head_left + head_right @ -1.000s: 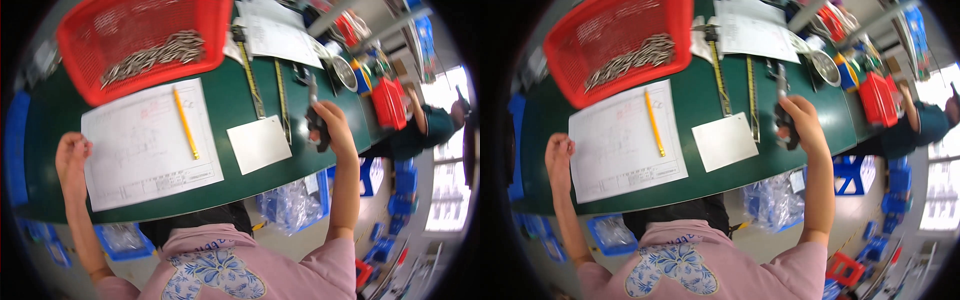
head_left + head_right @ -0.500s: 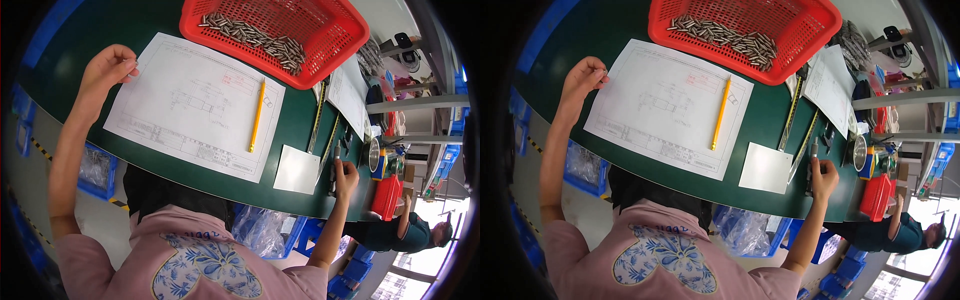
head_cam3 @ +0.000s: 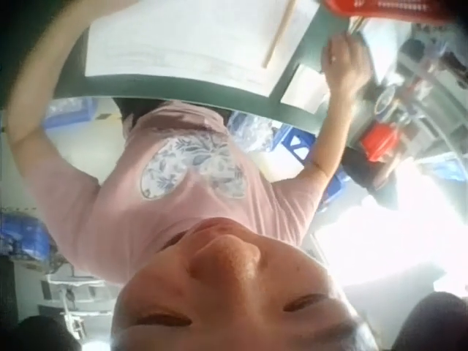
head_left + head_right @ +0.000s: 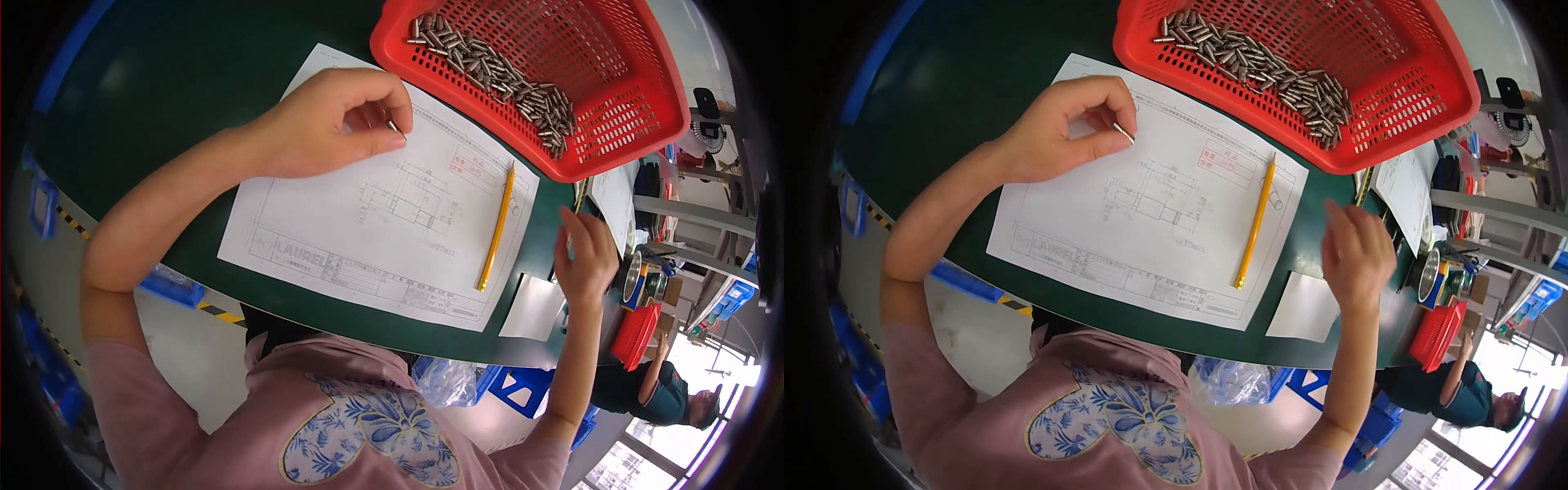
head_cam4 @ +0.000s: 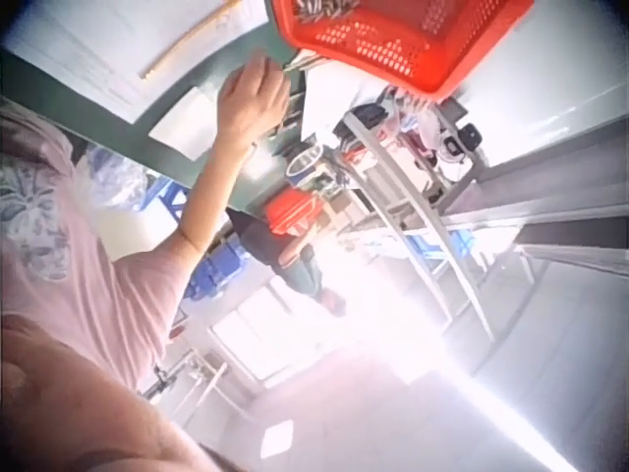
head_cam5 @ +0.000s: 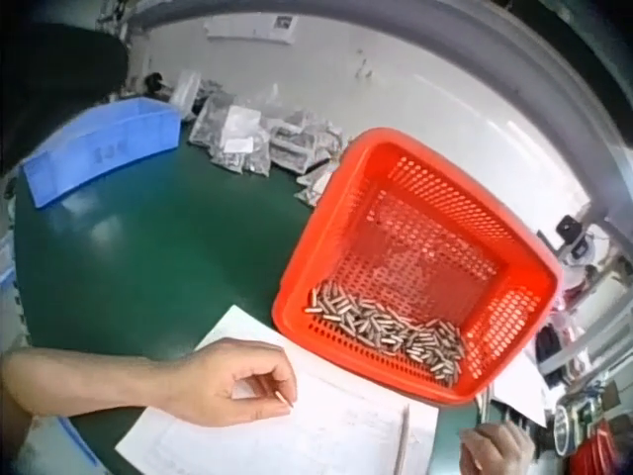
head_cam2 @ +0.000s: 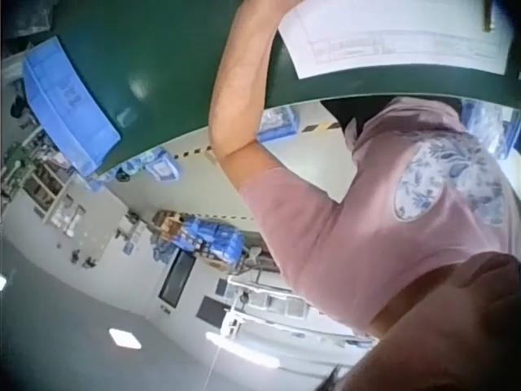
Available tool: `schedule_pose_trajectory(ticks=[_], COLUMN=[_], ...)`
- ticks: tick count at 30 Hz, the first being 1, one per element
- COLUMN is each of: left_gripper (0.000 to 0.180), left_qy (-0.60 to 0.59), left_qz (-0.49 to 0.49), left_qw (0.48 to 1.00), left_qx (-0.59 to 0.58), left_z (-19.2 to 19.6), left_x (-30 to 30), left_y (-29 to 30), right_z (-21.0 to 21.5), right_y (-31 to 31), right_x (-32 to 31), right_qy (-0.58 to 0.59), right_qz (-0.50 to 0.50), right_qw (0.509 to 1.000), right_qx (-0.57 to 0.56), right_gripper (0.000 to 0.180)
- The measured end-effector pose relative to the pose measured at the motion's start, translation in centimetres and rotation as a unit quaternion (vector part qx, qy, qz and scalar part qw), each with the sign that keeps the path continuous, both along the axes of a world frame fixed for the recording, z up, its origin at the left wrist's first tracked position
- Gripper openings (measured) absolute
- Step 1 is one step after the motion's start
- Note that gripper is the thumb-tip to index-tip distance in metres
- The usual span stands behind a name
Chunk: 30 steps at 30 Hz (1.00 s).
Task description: Using a digital micrometer to measure small metal pins at a manufacturing workbench while referencing a technical drawing.
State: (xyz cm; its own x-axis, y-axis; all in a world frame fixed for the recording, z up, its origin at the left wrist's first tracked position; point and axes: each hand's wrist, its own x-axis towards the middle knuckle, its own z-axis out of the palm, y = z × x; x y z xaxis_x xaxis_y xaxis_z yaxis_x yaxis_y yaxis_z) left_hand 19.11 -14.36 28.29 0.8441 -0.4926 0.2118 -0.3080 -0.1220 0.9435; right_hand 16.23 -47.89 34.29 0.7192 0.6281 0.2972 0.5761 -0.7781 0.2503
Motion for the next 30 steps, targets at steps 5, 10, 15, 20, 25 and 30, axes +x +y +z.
schedule_pose_trajectory(ticks=[5, 10, 15, 20, 25, 30], left_gripper=[0.012, 0.013, 0.013, 0.014, 0.016, 0.017], left_qy=[-0.017, -0.030, -0.001, -0.003, 0.006, 0.008], left_qz=[-0.030, -0.006, 0.010, 0.012, 0.014, 0.003], left_qw=[0.998, 0.999, 0.999, 0.998, 0.998, 0.998], left_qx=[-0.044, -0.043, -0.048, -0.058, -0.066, -0.059], left_z=[-1.0, -1.1, -1.2, -1.5, -1.6, -1.3], left_x=[-0.3, -0.6, -1.4, -0.8, -0.7, -0.4], left_y=[-0.1, -0.3, -0.1, -0.4, -0.3, -0.1], right_z=[-1.2, -0.2, -1.7, -3.7, -4.6, -5.1], right_y=[5.1, 5.1, 9.7, 13.7, 15.4, 15.6], right_x=[4.1, 4.3, -1.8, -4.5, -4.2, -3.7], right_qy=[0.022, 0.023, 0.241, 0.409, 0.417, 0.367], right_qz=[0.249, 0.284, 0.055, -0.027, -0.071, 0.008], right_qw=[0.958, 0.950, 0.855, 0.719, 0.708, 0.786], right_qx=[-0.139, -0.127, 0.455, 0.561, 0.565, 0.498], right_gripper=[0.020, 0.018, 0.009, 0.015, 0.018, 0.024])
